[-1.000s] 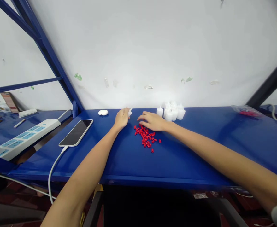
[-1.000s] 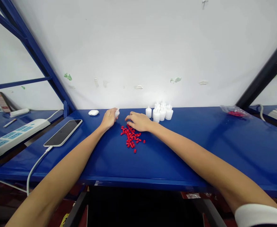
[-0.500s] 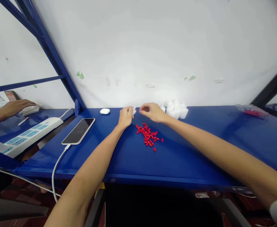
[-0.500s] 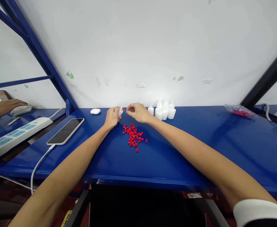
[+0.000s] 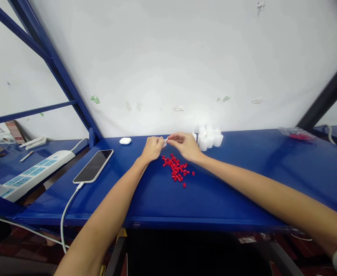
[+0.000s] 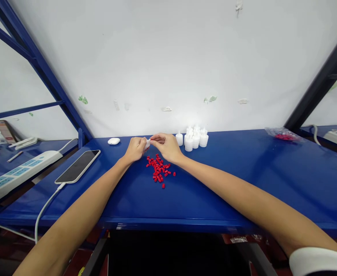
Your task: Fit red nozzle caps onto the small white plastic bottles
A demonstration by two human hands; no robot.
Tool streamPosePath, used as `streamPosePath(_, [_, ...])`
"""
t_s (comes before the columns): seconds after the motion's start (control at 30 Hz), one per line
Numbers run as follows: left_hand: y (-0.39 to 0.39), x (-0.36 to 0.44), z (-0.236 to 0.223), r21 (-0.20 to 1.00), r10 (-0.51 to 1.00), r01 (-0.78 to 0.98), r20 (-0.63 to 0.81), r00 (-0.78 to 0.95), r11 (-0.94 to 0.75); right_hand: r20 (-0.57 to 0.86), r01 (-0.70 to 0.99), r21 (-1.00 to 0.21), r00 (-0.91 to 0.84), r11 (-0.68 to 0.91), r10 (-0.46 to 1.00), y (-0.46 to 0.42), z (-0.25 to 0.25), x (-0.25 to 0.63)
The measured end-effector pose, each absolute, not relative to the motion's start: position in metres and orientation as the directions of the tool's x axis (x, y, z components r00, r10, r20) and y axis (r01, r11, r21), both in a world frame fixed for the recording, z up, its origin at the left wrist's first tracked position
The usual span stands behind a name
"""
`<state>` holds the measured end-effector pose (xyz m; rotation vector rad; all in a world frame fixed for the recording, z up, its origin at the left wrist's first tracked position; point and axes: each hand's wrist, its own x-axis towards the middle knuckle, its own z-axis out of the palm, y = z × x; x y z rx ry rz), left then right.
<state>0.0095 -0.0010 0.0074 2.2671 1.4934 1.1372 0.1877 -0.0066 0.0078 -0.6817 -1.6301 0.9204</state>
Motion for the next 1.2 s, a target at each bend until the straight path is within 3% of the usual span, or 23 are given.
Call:
streamPosePath(0.37, [-0.009, 0.008, 0.018, 0.420, 0.799, 0.730, 0.528, 0.287, -0.540, 0.540, -0.157, -0.841, -0.179, 0.518, 0.823, -0.009, 0.003, 0.182])
streamPosePath(0.6, [-0.010, 0.013, 0.012, 0.515, 0.812, 0.660, 0.521, 0.264, -0.546, 0.585, -0.023, -0.805, -0.200, 0.593, 0.786, -0.012, 0.006, 0.183])
streamPosePath(0.8, [-0.008, 0.015, 0.013, 0.658, 0.838, 0.533, 0.501, 0.218, -0.532, 0.635, 0.032, -0.735, -0.316, 0.677, 0.705, -0.017, 0.008, 0.182])
streamPosePath(1.0, [-0.008, 0.015, 0.016, 0.673, 0.850, 0.562, 0.516, 0.110, -0.481, 0.645, 0.150, -0.735, -0.144, 0.661, 0.750, -0.020, 0.002, 0.195])
streamPosePath(1.07, [-0.007, 0.016, 0.016, 0.646, 0.843, 0.608, 0.533, 0.074, -0.461, 0.696, 0.171, -0.672, -0.186, 0.720, 0.694, -0.023, 0.001, 0.202])
streamPosePath(1.2, [-0.007, 0.017, 0.013, 0.627, 0.827, 0.627, 0.561, 0.049, -0.463, 0.758, 0.210, -0.415, -0.459, 0.885, 0.464, -0.027, -0.001, 0.210])
